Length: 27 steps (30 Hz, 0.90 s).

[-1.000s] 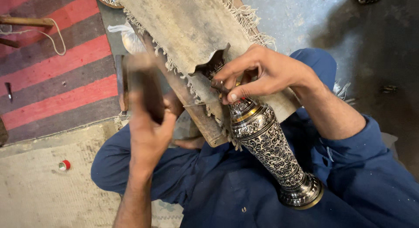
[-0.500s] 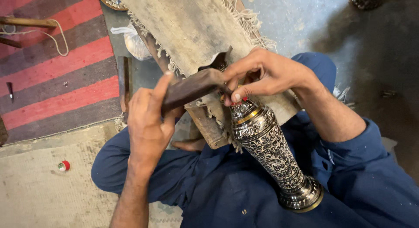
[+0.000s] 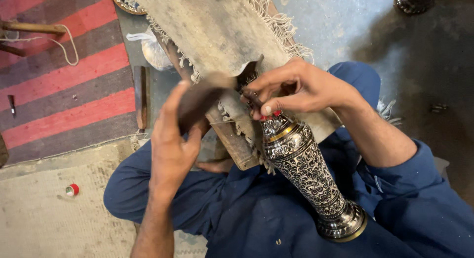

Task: The person sits cross-legged on the floor with an ornate metal vase held against a wooden board on their lap. They hold a punch against the vase's flared neck and strike it with a wooden mallet to shape the rim, repositioning the vase and punch repeatedly, and briefly wipe the vase with a cloth before resuming hammering.

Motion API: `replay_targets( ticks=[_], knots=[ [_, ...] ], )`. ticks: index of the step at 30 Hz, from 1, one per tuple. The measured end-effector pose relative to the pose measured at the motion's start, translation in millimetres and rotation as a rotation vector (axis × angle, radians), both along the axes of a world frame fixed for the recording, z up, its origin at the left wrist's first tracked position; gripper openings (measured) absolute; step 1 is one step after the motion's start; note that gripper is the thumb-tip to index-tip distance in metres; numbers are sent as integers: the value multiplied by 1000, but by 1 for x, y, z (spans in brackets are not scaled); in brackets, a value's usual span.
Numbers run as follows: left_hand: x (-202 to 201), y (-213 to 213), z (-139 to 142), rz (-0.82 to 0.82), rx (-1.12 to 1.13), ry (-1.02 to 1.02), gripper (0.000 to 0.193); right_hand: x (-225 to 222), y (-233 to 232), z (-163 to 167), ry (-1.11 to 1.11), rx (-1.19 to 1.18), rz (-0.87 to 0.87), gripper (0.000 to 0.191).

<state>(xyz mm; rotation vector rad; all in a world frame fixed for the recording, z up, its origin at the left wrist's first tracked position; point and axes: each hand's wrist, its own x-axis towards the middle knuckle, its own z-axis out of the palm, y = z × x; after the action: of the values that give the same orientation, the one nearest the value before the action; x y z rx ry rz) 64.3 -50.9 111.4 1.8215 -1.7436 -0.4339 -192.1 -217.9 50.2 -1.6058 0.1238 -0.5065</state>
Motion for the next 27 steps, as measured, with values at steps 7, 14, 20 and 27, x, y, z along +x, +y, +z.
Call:
replay_targets(
  ticks=[7,14,20,27],
  knots=[
    [3,13,-18,-61,-163,-73,73,5,1,10,86,-209,-63,44],
    [8,34,-38,288,142,20,44,12,-10,8,32,-235,99,39],
    [22,81,-56,62,292,56,71,-9,-12,-18,-188,148,-89,36],
    [12,68,-56,-159,400,266,62,-52,-13,-19,-46,190,-306,31]
  ],
)
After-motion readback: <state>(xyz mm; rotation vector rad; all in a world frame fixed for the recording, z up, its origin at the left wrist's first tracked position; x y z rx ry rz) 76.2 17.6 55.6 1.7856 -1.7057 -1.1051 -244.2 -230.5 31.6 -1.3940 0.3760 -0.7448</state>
